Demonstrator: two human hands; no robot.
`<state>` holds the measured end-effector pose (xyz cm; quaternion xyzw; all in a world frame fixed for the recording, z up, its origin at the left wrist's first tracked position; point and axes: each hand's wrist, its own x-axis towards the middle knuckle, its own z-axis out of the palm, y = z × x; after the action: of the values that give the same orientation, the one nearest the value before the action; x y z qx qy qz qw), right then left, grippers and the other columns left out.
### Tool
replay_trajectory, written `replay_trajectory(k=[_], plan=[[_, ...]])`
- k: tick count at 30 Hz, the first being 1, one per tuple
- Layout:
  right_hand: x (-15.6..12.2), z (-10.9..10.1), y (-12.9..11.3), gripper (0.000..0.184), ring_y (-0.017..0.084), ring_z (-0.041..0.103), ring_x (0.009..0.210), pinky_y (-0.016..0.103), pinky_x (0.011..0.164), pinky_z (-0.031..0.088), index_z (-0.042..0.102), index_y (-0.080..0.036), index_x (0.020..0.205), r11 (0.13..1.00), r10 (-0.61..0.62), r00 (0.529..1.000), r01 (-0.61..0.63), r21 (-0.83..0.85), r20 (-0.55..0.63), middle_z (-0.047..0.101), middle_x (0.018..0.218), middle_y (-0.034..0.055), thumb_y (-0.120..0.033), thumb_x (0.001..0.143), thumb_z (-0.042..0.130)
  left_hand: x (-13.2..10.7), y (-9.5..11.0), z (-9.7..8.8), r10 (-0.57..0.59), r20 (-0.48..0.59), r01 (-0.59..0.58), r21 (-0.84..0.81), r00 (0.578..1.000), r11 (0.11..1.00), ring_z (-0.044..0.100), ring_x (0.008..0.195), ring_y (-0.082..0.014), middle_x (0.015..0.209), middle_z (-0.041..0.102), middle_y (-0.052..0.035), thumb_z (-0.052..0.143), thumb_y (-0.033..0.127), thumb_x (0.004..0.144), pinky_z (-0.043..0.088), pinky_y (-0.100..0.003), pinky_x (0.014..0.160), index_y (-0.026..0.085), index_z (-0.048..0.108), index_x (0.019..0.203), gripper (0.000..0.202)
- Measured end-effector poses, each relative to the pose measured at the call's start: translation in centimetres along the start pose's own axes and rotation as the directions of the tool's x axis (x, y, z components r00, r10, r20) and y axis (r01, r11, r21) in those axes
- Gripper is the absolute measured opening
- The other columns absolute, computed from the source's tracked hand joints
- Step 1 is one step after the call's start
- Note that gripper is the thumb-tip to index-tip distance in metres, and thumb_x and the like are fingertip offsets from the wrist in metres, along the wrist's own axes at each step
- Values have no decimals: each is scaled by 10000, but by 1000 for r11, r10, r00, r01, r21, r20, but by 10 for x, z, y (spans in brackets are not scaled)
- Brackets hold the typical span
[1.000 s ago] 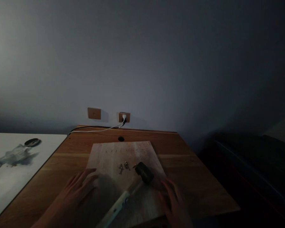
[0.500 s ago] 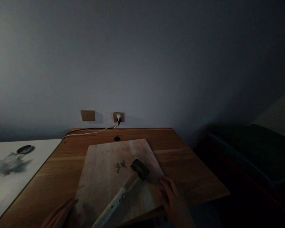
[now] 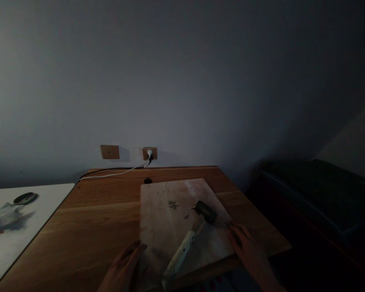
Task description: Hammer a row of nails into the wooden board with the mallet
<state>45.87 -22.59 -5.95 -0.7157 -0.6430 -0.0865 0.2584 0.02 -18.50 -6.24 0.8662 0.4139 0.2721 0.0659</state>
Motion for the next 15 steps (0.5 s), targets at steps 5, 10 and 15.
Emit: replay_trajectory(k=[5,10,15], plan=[[15,-10,73,453,315,690,1108,498,986,535,741,-202,1050,991,134,991,-134,13,-22,733,1174,141,-501,939,420,50,50,34,127,103,-119,-80,987,990,578,1308,-309,1399,629,-128,662,169,797,595,-402,1003,242,450,1470,709],[19,-19,115,549,314,647,1232,484,1101,481,736,-185,1163,975,216,976,-216,43,21,704,1299,147,-558,908,424,73,71,48,256,127,-250,-62,958,966,560,1313,-342,1431,598,-125,685,191,811,538,-519,1057,276,465,1462,692],[17,-14,112,590,335,628,1261,504,1109,476,738,-153,1180,976,219,975,-218,21,-29,687,1322,172,-578,908,431,80,75,45,271,125,-270,-22,955,963,544,1332,-333,1510,521,-133,679,218,833,519,-482,1077,265,543,1377,563]])
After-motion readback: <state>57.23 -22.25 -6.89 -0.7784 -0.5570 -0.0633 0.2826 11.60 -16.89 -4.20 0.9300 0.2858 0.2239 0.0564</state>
